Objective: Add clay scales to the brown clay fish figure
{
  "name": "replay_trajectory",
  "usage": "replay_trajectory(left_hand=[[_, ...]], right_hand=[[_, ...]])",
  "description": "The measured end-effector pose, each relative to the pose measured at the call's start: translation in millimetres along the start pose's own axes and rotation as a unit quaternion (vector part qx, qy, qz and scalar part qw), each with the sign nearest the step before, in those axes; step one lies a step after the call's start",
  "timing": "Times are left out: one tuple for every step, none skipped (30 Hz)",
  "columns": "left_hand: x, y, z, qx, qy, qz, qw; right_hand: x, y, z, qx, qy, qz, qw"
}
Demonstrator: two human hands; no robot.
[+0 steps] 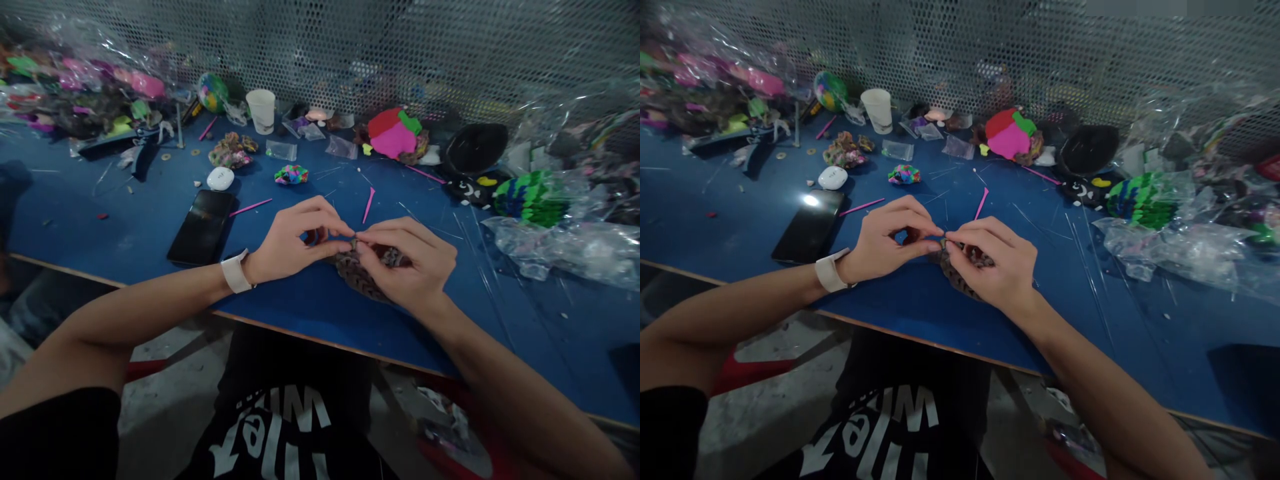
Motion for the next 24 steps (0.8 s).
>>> replay_trajectory(left_hand=[[-0.6,-0.2,-0.1,-0.006,-0.02,0.016,1.0],[-1.2,-0.5,-0.2,-0.011,-0.038,0.027,0.999],[-1.9,-0.8,-0.2,-0.015,-0.052,0.034,0.998],[-2.4,-1.2,-0.2,-0.019,-0.062,0.037,0.997],[-2.7,-1.6,-0.1,-0.021,-0.065,0.037,0.997],[-2.8,-1.9,0.0,-0.021,-0.064,0.036,0.997],[-2.7,-2.1,0.1,-0.02,-0.06,0.035,0.997],[-2.4,-2.1,0.2,-0.017,-0.056,0.035,0.998],[-2.1,-1.9,0.2,-0.012,-0.051,0.037,0.998],[-1.6,-1.6,0.2,-0.007,-0.048,0.038,0.998],[-1.2,-1.3,0.1,-0.002,-0.048,0.039,0.998],[-0.9,-1.0,-0.1,0.001,-0.048,0.04,0.998],[-0.6,-0.7,-0.4,0.003,-0.048,0.039,0.998],[-0.4,-0.6,-0.8,0.003,-0.046,0.038,0.998],[-0.3,-0.7,-1.1,0.003,-0.041,0.037,0.998],[-0.4,-0.8,-1.4,0.003,-0.034,0.035,0.999],[-0.7,-0.9,-1.6,0.003,-0.025,0.032,0.999],[-1.1,-1.0,-1.6,0.004,-0.016,0.027,1.0],[-1.6,-0.9,-1.5,0.007,-0.004,0.02,1.0],[-2.1,-0.6,-1.3,0.013,0.009,0.01,1.0],[-2.6,-0.2,-1.0,0.021,0.027,-0.004,0.999],[-2.9,0.2,-0.6,0.031,0.047,-0.021,0.998],[-3.1,0.6,-0.4,0.041,0.071,-0.04,0.996],[-3.1,1.0,-0.2,0.051,0.093,-0.059,0.993]], right_hand=[[0.6,-0.4,0.2,-0.001,0.0,0.003,1.0],[1.3,-0.8,0.4,-0.003,0.001,0.007,1.0],[2.0,-1.1,0.6,-0.006,0.002,0.01,1.0],[2.5,-1.4,0.8,-0.009,0.003,0.013,1.0],[2.9,-1.7,0.9,-0.012,0.003,0.013,1.0],[3.2,-1.9,0.9,-0.014,0.001,0.012,1.0],[3.2,-1.9,0.9,-0.014,-0.001,0.008,1.0],[3.2,-1.9,0.8,-0.012,-0.003,0.005,1.0],[3.1,-1.6,0.8,-0.009,-0.004,0.0,1.0],[3.0,-1.3,0.8,-0.004,-0.002,-0.003,1.0],[2.9,-0.8,0.9,-0.001,0.001,-0.007,1.0],[2.9,-0.3,1.0,0.001,0.006,-0.01,1.0],[3.0,0.2,1.0,0.0,0.011,-0.013,1.0],[3.1,0.6,1.1,0.0,0.015,-0.016,1.0],[3.2,0.9,1.1,-0.001,0.017,-0.018,1.0],[3.2,1.0,1.1,-0.002,0.018,-0.02,1.0],[3.2,1.0,1.1,-0.001,0.018,-0.022,1.0],[3.1,0.8,1.0,0.0,0.017,-0.023,1.0],[2.8,0.7,0.9,0.002,0.016,-0.024,1.0],[2.5,0.6,0.7,0.002,0.017,-0.026,1.0],[1.9,0.6,0.6,0.003,0.019,-0.029,0.999],[1.3,0.7,0.4,0.002,0.022,-0.033,0.999],[0.6,1.0,0.3,0.001,0.028,-0.037,0.999],[-0.1,1.4,0.2,-0.001,0.034,-0.041,0.999]])
Point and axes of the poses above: each hand's wrist, its own z-axis towards the middle knuckle, its own y-axis out of the back of the hand, x = y × z, the point moved 1 cm from there along z, towards the middle knuckle, and after that the axes turned 5 degrees about z, right-handed, at the moved point
